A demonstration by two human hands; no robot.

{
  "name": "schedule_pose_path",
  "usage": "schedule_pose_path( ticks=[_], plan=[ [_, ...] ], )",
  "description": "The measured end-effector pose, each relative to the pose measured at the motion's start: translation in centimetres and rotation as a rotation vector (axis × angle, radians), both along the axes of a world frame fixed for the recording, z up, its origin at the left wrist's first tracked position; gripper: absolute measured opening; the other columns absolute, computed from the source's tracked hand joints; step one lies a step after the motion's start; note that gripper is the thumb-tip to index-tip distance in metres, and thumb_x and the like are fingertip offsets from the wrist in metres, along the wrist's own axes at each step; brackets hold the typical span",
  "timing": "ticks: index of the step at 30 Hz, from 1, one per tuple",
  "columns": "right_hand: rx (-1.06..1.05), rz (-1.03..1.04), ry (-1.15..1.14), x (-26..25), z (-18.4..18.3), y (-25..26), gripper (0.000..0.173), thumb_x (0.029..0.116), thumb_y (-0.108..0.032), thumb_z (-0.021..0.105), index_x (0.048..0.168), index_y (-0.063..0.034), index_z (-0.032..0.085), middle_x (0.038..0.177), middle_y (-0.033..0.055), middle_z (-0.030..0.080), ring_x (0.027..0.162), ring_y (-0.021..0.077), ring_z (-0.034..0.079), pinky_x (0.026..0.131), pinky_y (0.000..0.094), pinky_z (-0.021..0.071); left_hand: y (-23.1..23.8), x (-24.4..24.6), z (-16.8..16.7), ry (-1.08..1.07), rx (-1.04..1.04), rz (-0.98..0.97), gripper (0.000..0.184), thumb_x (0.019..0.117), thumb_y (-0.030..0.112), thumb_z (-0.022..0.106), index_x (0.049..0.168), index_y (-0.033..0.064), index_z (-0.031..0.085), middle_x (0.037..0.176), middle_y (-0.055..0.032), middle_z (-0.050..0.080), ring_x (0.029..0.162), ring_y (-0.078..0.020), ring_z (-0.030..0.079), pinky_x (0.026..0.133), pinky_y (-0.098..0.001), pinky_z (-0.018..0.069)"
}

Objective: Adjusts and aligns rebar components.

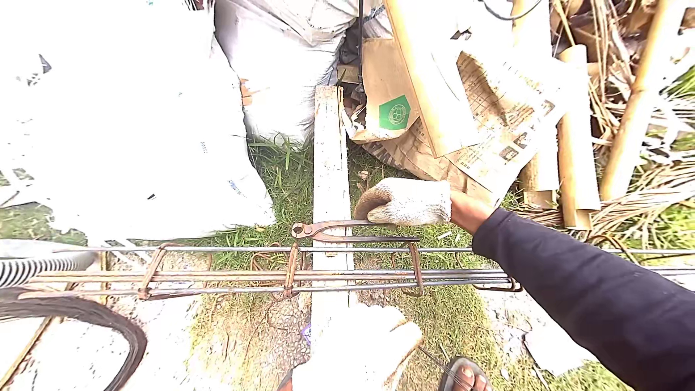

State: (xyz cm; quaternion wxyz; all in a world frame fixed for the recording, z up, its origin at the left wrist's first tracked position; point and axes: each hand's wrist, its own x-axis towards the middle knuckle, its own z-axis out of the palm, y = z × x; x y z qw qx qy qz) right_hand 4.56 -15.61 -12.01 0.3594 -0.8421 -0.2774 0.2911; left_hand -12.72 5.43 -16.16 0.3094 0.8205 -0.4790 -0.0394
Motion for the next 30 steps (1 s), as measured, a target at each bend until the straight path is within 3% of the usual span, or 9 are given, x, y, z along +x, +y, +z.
schedule_pose_path(
  ticks=[6, 9, 21, 28, 30],
  plan=[
    [-0.021, -0.047, 0.104, -0.2, 0.9, 0.2, 0.02, 0.1007, -0.008, 0.057, 0.108, -0.0094, 0.075, 0.084, 0.0038, 0.07, 0.061, 0.0101, 0.059, 0.054, 0.0283, 0.0498, 0.1, 0.0, 0.0, 0.007, 0.001, 0.0, 0.019, 0.1011, 0.021, 0.058, 0.112, 0.019, 0.073, 0.103, -0.0051, 0.073, 0.09, -0.0218, 0.072, 0.072, -0.04, 0.0587],
    [-0.039, -0.036, 0.102, -0.3, 1.6, 0.2, 0.02, 0.1021, -0.009, 0.056, 0.11, -0.0093, 0.075, 0.089, 0.0042, 0.071, 0.068, 0.0104, 0.063, 0.061, 0.0294, 0.053, 0.1, 0.0, -0.1, 0.002, 0.006, -0.001, 0.018, 0.1006, 0.021, 0.058, 0.112, 0.019, 0.072, 0.103, -0.0053, 0.073, 0.089, -0.022, 0.072, 0.071, -0.0404, 0.0585],
    [-0.047, 0.0, 0.055, 0.2, -0.3, 0.3, 0.019, 0.1003, -0.012, 0.057, 0.107, -0.011, 0.075, 0.081, 0.0032, 0.068, 0.06, 0.0103, 0.058, 0.054, 0.0297, 0.0486, 0.3, 0.1, -0.2, 0.003, 0.007, -0.006, 0.018, 0.1006, 0.022, 0.058, 0.112, 0.0188, 0.072, 0.105, -0.0057, 0.074, 0.091, -0.0217, 0.072, 0.073, -0.0401, 0.0589],
    [-0.037, 0.003, 0.037, 0.2, -0.3, 0.5, 0.018, 0.1002, -0.013, 0.059, 0.106, -0.0109, 0.076, 0.081, 0.0022, 0.068, 0.062, 0.0093, 0.059, 0.055, 0.0296, 0.05, 0.3, 0.1, -0.2, 0.028, 0.0, -0.018, 0.018, 0.1003, 0.02, 0.059, 0.112, 0.0175, 0.072, 0.104, -0.0065, 0.073, 0.092, -0.0221, 0.072, 0.073, -0.0399, 0.059],
    [-0.034, 0.002, 0.03, 0.2, -0.3, 0.5, 0.017, 0.0999, -0.014, 0.06, 0.107, -0.0112, 0.076, 0.084, 0.0011, 0.069, 0.068, 0.0086, 0.061, 0.061, 0.0302, 0.0504, 0.3, 0.1, -0.3, 0.033, -0.005, -0.018, 0.018, 0.1008, 0.02, 0.058, 0.112, 0.0172, 0.072, 0.104, -0.0064, 0.073, 0.091, -0.0219, 0.072, 0.073, -0.0398, 0.059]
  ],
)
